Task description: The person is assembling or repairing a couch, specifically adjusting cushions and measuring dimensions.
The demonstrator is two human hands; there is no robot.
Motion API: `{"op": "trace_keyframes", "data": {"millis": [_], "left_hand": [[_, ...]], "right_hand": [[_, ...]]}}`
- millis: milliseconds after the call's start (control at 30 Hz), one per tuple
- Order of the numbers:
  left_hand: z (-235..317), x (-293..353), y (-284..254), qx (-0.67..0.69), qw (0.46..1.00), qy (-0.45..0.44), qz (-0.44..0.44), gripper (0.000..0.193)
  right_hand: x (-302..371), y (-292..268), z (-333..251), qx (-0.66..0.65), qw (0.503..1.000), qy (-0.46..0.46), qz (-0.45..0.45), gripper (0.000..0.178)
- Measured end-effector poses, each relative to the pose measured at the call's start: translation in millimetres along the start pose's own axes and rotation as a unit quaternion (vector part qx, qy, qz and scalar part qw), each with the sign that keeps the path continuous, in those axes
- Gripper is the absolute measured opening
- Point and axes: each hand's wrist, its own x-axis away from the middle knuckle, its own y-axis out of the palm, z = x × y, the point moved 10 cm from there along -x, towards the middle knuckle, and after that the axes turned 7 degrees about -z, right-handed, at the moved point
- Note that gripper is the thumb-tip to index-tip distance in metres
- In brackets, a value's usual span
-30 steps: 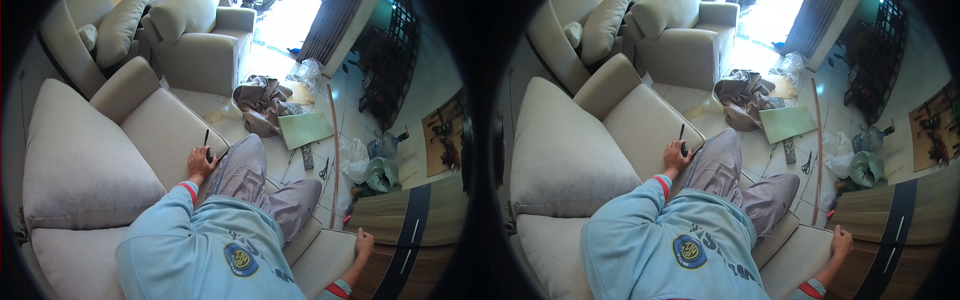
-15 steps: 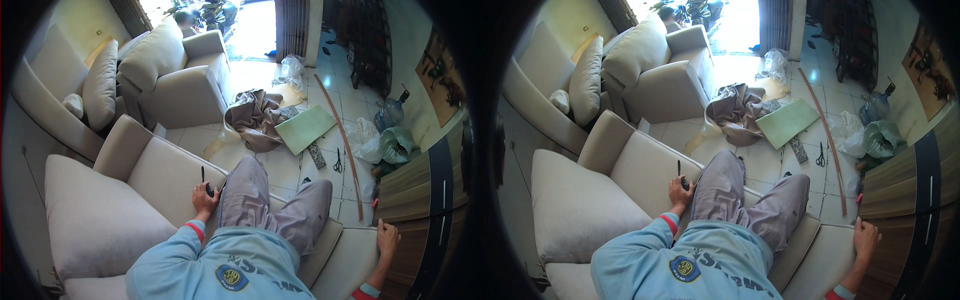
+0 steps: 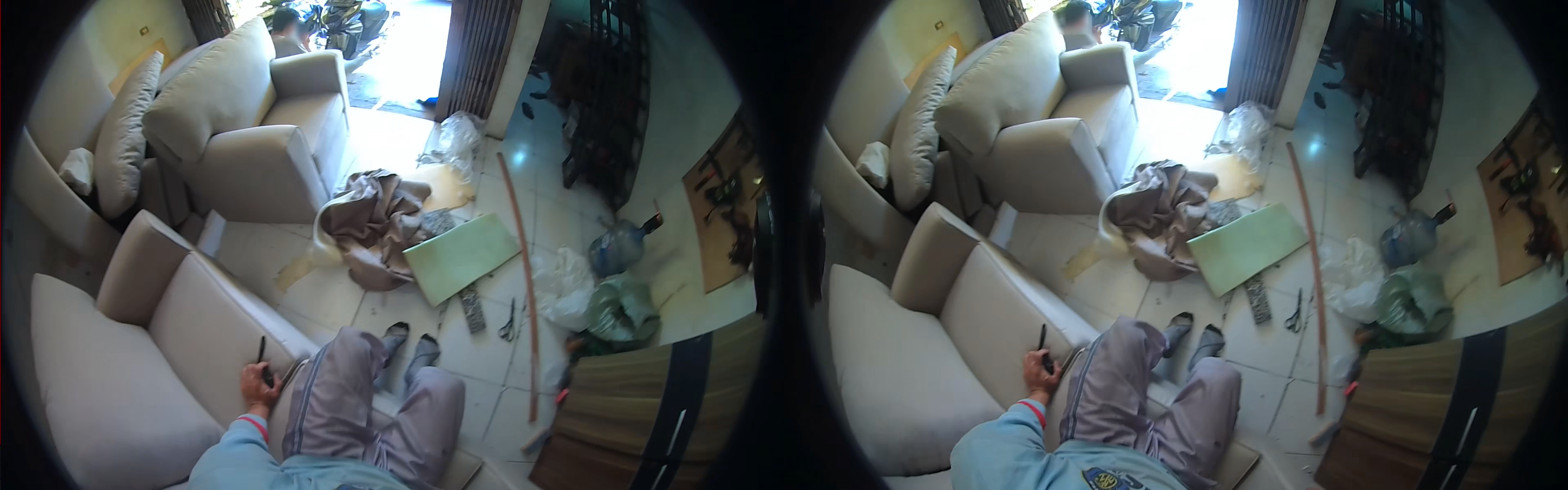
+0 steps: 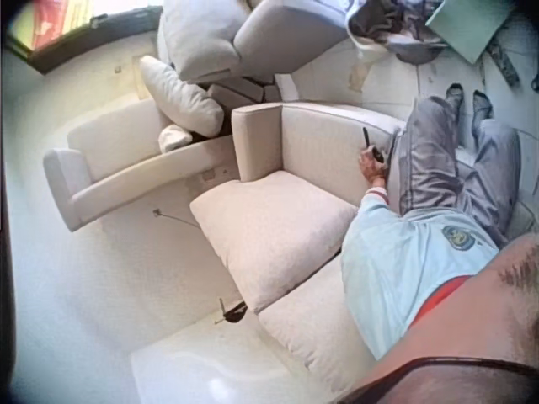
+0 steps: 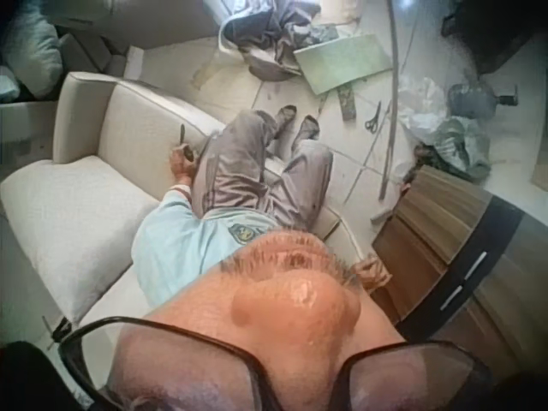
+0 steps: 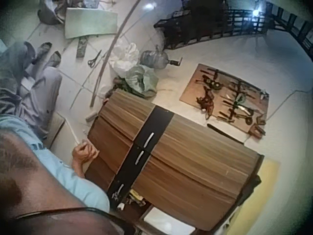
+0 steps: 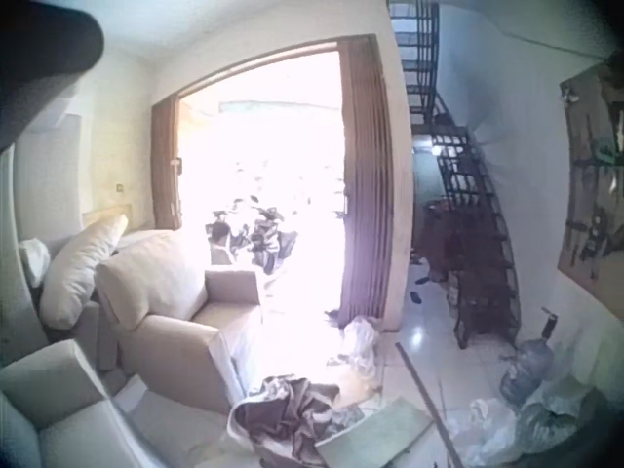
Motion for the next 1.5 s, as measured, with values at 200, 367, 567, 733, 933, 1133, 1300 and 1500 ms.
{"op": "trace_keyframes", "data": {"millis": [200,367,567,733,933,1133,1300,1500], "left_hand": [[1.5,14.5,-8.7,-0.026,0.999,-0.031,-0.018,0.041],[-1.4,13.6,6.0,-0.008,0.999,-0.046,-0.017,0.041],[-2.9,15.1,1.3,0.037,0.998,-0.033,0.023,0.04],[8.8,-10.4,7.0,0.051,0.99,-0.128,-0.006,0.043],[34.2,29.8,-10.3,0.051,0.996,-0.062,0.039,0.045],[36.4,40.2,-11.4,0.054,0.995,-0.071,0.052,0.04],[38.3,44.4,-13.6,0.072,0.994,-0.049,0.067,0.039],[39.6,32.0,-11.3,0.055,0.995,-0.055,0.061,0.038]], "right_hand": [[-20.4,-9.3,-2.9,0.029,0.991,0.013,-0.128,0.028],[-18.2,3.7,-11.6,0.031,0.974,0.046,-0.219,0.026],[-14.6,15.7,-2.5,0.012,0.984,0.074,-0.159,0.028],[-25.3,52.2,8.7,-0.1,0.96,0.096,-0.243,0.041],[-35.8,42.9,-7.8,-0.139,0.96,0.003,-0.244,0.043],[-25.7,53.2,0.3,-0.09,0.962,0.036,-0.254,0.039],[-19.6,53.3,6.4,-0.084,0.962,0.042,-0.256,0.04],[-30.3,41.4,-6.7,-0.101,0.954,0.039,-0.279,0.041]]}}
